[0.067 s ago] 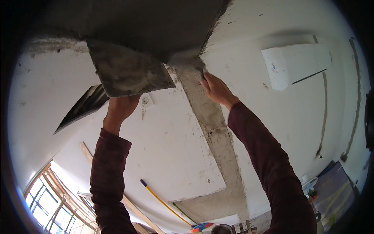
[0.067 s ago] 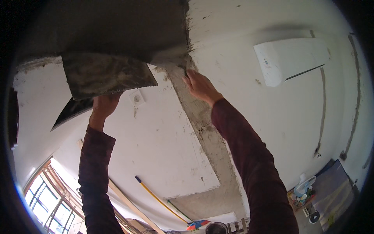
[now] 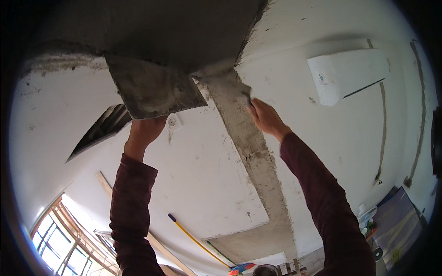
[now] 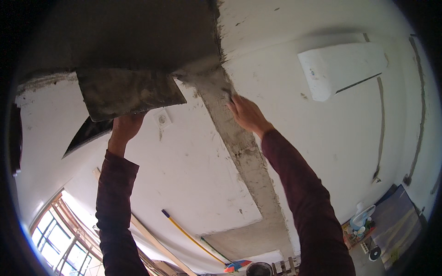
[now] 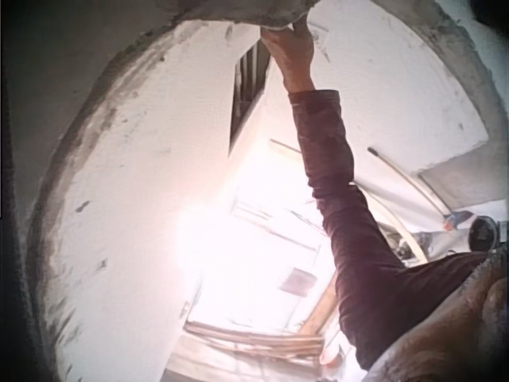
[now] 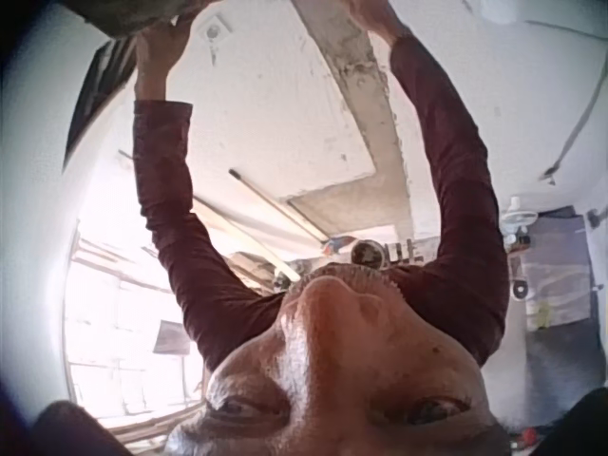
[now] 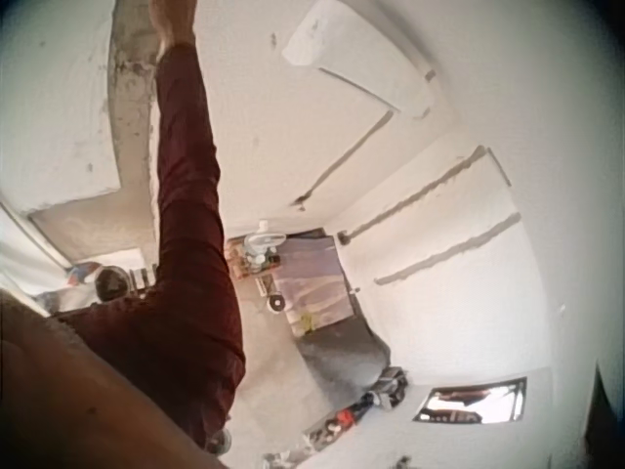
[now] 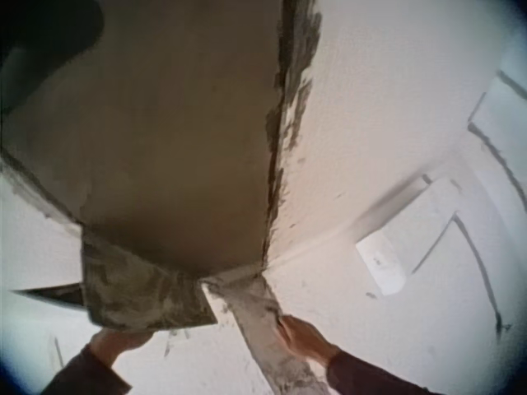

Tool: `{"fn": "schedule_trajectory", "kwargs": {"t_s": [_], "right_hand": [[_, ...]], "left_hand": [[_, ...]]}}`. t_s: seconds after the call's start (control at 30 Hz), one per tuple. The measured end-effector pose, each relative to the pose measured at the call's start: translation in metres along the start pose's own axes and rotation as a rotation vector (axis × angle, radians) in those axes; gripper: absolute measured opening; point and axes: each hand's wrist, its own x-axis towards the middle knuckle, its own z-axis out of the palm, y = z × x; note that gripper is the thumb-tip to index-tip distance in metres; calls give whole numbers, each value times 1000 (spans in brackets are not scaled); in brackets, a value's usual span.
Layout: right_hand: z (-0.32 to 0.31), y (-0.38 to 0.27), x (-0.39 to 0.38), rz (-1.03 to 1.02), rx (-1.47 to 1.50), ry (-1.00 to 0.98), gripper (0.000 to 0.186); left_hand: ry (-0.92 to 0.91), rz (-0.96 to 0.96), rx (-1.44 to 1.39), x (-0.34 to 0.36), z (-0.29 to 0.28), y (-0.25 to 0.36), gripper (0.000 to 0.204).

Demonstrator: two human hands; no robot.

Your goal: The person applies mortar to a ceiling joint using a trowel and a hawk, repeatedly loading the tools from a bucket while standing on a scaffold.

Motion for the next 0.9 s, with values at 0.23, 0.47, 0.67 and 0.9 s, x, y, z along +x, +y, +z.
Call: {"fn": "schedule_trajectory", "kwargs": {"t_s": [0.23, 0.47, 0.67, 0.9], "right_hand": [[-64, -24, -200, 325, 49, -184, 20], [-142, -56, -320, 583, 19, -173, 19], [-169, -72, -340, 613, -33, -178, 21], [-161, -82, -348, 609, 26, -174, 20]], "left_hand": [[-43, -121, -119, -3, -3, -4, 33], [-59, -169, -169, 10, -5, 11, 30], [-13, -193, -211, 15, -17, 20, 27], [-49, -186, -131, 23, -58, 35, 24]]}}
